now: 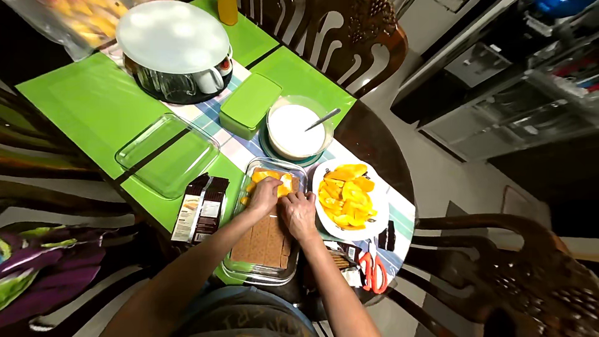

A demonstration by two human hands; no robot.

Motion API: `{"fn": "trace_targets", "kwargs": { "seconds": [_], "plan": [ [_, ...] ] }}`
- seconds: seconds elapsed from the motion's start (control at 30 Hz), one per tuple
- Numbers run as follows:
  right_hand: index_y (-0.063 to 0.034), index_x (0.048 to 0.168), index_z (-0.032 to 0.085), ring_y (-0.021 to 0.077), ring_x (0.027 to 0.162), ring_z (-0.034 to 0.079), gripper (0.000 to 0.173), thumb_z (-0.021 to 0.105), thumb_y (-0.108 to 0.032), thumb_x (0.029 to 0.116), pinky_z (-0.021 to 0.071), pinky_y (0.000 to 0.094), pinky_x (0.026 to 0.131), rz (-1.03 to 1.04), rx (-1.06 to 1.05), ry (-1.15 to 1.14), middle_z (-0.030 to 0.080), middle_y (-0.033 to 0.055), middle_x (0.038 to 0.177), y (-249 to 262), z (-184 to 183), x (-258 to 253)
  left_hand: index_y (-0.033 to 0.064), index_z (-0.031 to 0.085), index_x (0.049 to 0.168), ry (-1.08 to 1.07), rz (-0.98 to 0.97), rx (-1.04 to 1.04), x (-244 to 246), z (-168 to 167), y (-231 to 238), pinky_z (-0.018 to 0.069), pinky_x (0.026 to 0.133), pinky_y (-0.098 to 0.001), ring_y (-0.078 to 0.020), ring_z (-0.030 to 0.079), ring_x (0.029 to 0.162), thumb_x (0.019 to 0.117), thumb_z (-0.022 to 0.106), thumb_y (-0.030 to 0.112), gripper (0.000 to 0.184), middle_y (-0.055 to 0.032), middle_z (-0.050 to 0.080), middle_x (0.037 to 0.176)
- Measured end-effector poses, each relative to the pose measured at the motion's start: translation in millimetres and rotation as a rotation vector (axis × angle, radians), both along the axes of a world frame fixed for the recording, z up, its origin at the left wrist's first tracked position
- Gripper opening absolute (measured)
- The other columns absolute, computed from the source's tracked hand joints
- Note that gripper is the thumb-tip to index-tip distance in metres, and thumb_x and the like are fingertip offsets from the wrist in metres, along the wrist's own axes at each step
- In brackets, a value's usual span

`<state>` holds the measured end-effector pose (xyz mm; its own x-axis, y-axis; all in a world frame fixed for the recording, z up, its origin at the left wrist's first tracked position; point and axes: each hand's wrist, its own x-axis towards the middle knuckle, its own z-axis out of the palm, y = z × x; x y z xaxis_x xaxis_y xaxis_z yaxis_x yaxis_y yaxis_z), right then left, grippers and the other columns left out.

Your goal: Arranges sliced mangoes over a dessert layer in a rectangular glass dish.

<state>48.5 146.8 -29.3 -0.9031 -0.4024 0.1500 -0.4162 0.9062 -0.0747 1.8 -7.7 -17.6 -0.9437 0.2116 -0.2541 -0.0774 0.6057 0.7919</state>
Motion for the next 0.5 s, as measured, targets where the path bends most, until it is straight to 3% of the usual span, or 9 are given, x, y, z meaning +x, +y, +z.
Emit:
{"fn": "trace_targets", "kwargs": {
  "seconds": [0.13, 0.33, 0.5],
  "plan": [
    [-0.019, 0.099, 0.078, 0.024, 0.091, 0.07, 0.022, 0.06, -0.029, 0.0927, 0.0472, 0.0564, 0.09, -0.198, -0.138, 0.042, 0.076, 0.0008, 0.096, 42, 39, 16, 0.0061, 0.072, 0.124, 0.132, -0.084, -0.055, 11, -10, -7, 0.0425, 0.113, -0.0474, -0.0304, 0.058, 0.129, 0.1038, 0.048, 0.009, 0.031, -0.0121, 0.066, 0.133],
    [-0.0091, 0.118, 0.074, 0.0372, 0.112, 0.066, 0.028, 0.056, -0.019, 0.0985, 0.0425, 0.0649, 0.098, -0.808, -0.163, -0.17, 0.071, 0.0161, 0.117, 174, 56, 21, 0.004, 0.073, 0.12, 0.217, -0.153, -0.056, 46, -18, -22, 0.0438, 0.109, -0.0517, -0.0358, 0.06, 0.125, 0.1031, 0.051, 0.008, 0.029, -0.0156, 0.067, 0.129],
    [-0.0063, 0.128, 0.069, 0.0366, 0.121, 0.062, 0.032, 0.056, -0.019, 0.1008, 0.0446, 0.0576, 0.106, -0.804, -0.269, -0.358, 0.068, 0.0192, 0.125, 222, 41, 12, 0.0056, 0.074, 0.119, 0.235, -0.195, -0.065, 79, -26, -30, 0.0473, 0.104, -0.0541, -0.0361, 0.061, 0.122, 0.1021, 0.053, 0.01, 0.028, -0.0151, 0.067, 0.129]
  ]
}}
